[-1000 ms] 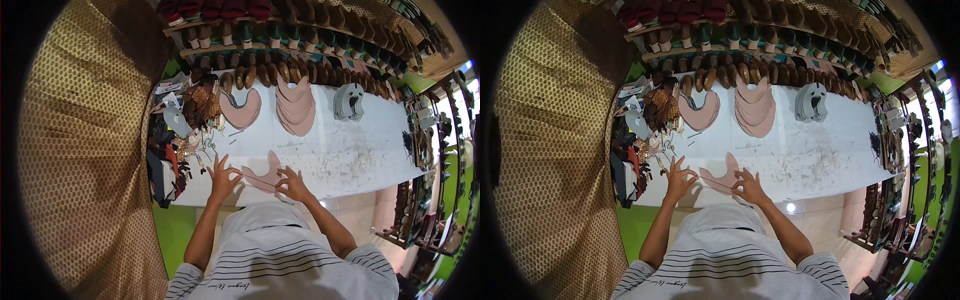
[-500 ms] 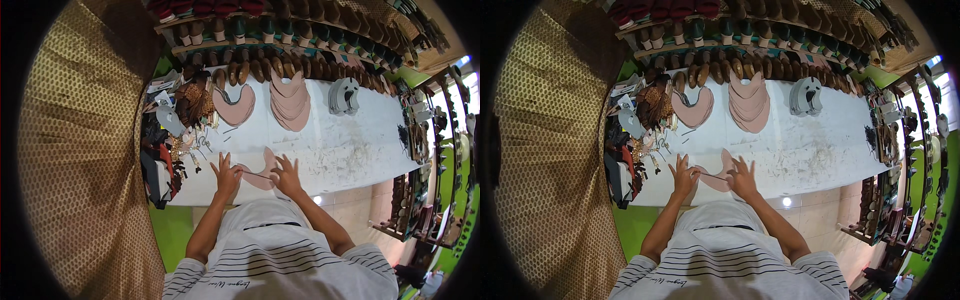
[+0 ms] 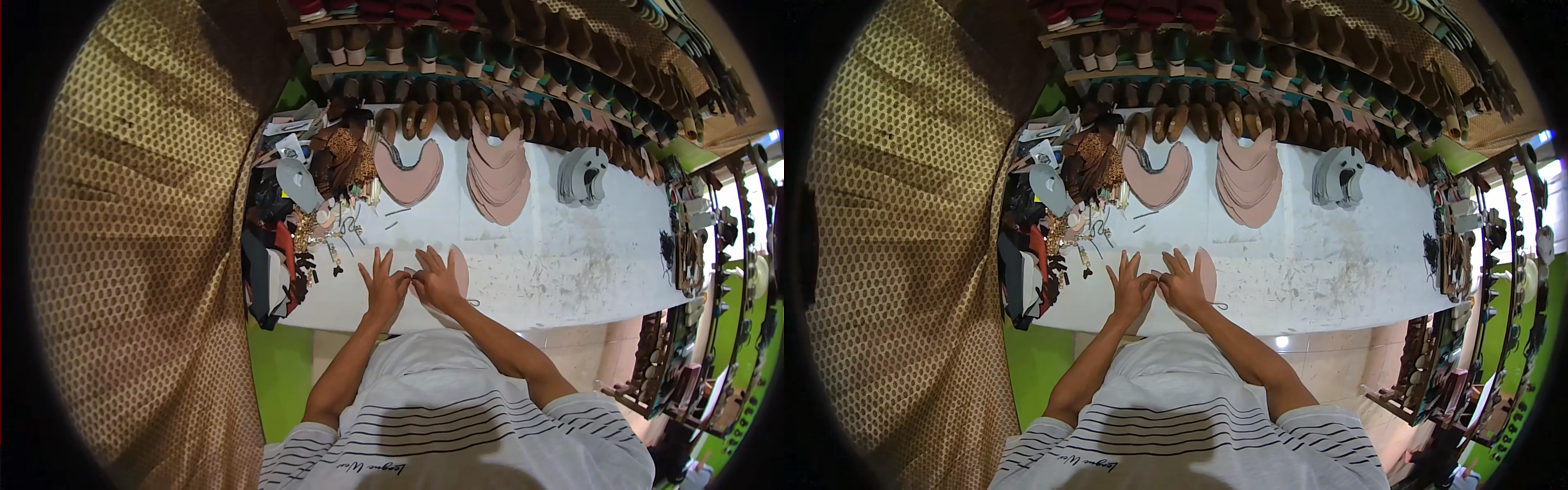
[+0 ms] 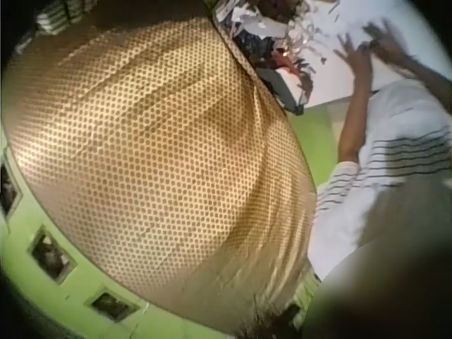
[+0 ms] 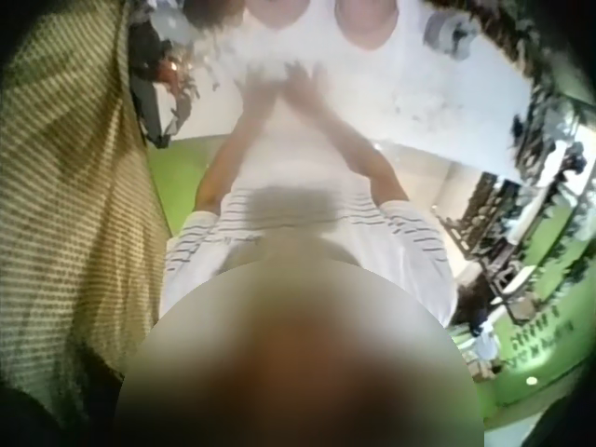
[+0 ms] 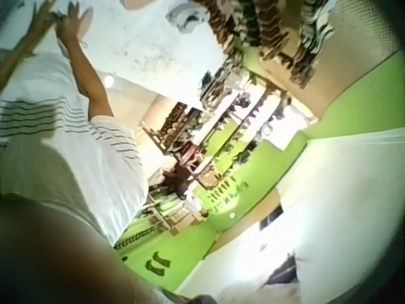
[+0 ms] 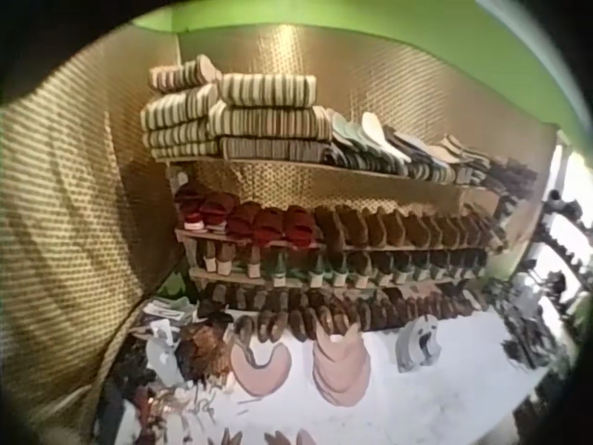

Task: Arranging and inspecting pink shoe upper components on a workbench.

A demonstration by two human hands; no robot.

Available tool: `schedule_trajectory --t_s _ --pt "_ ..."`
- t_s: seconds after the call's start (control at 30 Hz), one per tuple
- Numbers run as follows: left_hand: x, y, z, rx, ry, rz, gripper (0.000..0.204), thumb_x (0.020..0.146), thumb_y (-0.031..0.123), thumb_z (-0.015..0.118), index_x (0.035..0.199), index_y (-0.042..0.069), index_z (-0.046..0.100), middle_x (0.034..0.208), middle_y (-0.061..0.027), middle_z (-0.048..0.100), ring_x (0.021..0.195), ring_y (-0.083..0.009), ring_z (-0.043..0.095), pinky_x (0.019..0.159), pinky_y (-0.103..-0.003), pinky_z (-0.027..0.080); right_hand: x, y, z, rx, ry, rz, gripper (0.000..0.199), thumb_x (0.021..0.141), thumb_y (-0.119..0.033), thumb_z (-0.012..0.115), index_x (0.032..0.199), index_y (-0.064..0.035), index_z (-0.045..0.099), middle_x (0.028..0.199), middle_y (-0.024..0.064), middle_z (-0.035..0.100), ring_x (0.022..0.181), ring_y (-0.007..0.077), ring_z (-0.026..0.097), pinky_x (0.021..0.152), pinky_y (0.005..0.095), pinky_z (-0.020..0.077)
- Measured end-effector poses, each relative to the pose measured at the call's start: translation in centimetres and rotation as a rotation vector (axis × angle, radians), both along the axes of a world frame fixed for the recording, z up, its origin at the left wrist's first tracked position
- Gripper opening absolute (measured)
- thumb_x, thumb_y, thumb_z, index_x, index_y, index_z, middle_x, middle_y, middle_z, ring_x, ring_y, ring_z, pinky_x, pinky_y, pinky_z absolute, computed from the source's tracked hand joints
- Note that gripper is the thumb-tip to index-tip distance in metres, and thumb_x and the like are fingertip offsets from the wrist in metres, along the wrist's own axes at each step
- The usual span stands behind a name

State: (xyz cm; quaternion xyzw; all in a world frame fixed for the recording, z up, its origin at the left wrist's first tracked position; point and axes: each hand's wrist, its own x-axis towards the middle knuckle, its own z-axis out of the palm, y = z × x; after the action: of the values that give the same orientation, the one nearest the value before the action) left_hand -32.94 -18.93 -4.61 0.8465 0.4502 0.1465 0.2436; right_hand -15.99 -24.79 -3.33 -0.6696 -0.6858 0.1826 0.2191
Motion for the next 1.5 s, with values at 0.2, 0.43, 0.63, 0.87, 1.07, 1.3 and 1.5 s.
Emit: schedule_trajectory --t_s 0.2,0.43,0.63,0.87,1.07,1.3,1.5 --pt "0.0 -0.2 0.2 -0.034 -0.055 0.099 0.020 0.090 0.022 0.076 0.109 0.018 0.081 0.158 -0.0164 0.042 0.156 -0.0427 0.019 0.117 -0.077 0.003 -0.3 0.5 -0.7 0.003 0.012 -0.061 0.016 0.089 -0.020 0.069 0.092 -0.0068 0.078 0.152 0.0180 0.051 0.149 0.0377 0.037 0.116 0.0763 0.0140" --pt "-0.5 -0.7 0.7 -0.021 -0.005 0.058 0.030 0.089 0.019 0.075 0.119 0.019 0.080 0.161 -0.0205 0.038 0.157 -0.0443 0.017 0.117 -0.078 0.003 -0.4 1.8 -0.6 0.013 -0.032 -0.083 0.016 0.091 -0.019 0.067 0.092 -0.0049 0.075 0.153 0.0180 0.050 0.149 0.0376 0.037 0.116 0.0767 0.0136" --pt "-0.8 -0.7 0.4 0.004 0.009 0.034 0.032 0.090 0.019 0.074 0.122 0.019 0.078 0.162 -0.0219 0.037 0.157 -0.0450 0.016 0.116 -0.079 0.004 -0.6 2.5 -1.1 0.018 -0.081 -0.070 0.016 0.090 -0.019 0.068 0.093 -0.0050 0.075 0.153 0.0170 0.050 0.149 0.0370 0.036 0.117 0.0772 0.0116" --pt "-0.9 -0.8 0.8 -0.026 0.015 0.021 0.035 0.092 0.018 0.071 0.126 0.017 0.076 0.162 -0.0212 0.036 0.158 -0.0427 0.014 0.117 -0.077 0.001 -0.7 2.7 -1.6 0.028 -0.131 -0.052 0.018 0.089 -0.020 0.069 0.092 -0.0050 0.077 0.152 0.0159 0.051 0.149 0.0365 0.037 0.116 0.0785 0.0094" --pt "-0.8 -0.7 0.7 0.077 0.071 -0.009 0.040 0.092 0.019 0.071 0.131 0.019 0.073 0.161 -0.0217 0.036 0.157 -0.0452 0.017 0.116 -0.078 0.002 -1.1 3.4 -1.2 -0.017 -0.250 -0.030 0.016 0.085 -0.019 0.070 0.089 -0.0060 0.079 0.150 0.0152 0.052 0.147 0.0371 0.039 0.115 0.0809 0.0088" --pt "-0.5 -1.1 0.7 0.177 0.145 -0.057 0.043 0.093 0.019 0.067 0.135 0.021 0.070 0.162 -0.0235 0.034 0.157 -0.0468 0.016 0.115 -0.080 0.002 -1.0 3.6 -1.7 -0.003 -0.324 -0.013 0.014 0.087 -0.020 0.069 0.087 -0.0112 0.080 0.149 0.0120 0.054 0.146 0.0366 0.042 0.115 0.0818 0.0084" --pt "-0.4 -1.3 0.8 0.143 0.184 -0.048 0.046 0.091 0.017 0.066 0.138 0.019 0.067 0.163 -0.0248 0.032 0.156 -0.0476 0.015 0.115 -0.081 0.002 1.1 1.1 -0.7 -0.055 -0.176 -0.132 0.013 0.089 -0.022 0.069 0.086 -0.0160 0.080 0.152 0.0087 0.054 0.148 0.0348 0.039 0.114 0.0813 0.0092"
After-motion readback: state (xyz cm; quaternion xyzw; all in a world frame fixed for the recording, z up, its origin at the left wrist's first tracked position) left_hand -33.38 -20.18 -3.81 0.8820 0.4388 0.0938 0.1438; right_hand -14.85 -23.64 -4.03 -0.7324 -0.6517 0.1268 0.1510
